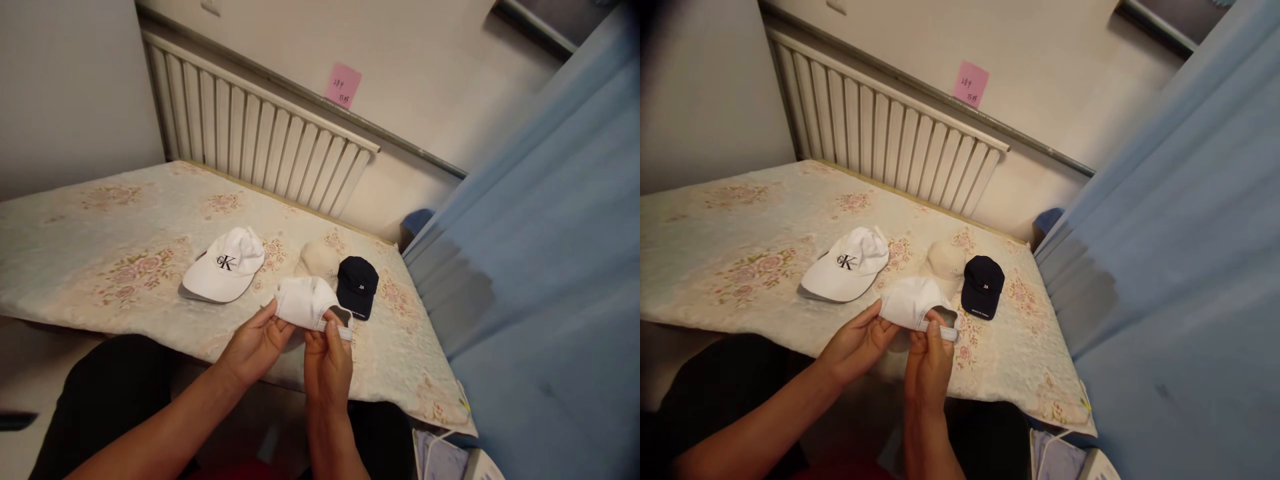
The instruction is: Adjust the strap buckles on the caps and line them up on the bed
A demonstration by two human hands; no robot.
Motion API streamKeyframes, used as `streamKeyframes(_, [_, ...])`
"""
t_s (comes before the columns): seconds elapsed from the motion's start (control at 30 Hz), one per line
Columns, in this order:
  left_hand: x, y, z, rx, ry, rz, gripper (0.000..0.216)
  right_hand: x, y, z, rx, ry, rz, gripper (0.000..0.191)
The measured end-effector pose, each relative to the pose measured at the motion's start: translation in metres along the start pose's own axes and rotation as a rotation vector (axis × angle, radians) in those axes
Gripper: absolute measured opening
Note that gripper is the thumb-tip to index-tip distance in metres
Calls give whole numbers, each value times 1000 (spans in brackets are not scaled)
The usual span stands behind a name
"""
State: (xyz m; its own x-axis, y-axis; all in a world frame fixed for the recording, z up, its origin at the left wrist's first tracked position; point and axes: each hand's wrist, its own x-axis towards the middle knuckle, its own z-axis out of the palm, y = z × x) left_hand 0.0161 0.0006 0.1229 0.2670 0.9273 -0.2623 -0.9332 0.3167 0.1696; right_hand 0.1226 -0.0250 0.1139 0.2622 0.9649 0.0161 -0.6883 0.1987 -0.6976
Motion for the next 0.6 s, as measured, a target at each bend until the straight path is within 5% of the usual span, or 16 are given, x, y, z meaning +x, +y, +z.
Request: streamKeyframes(0.6, [3, -1, -15, 121, 23, 39, 41, 4, 16, -3, 44, -32, 11, 42])
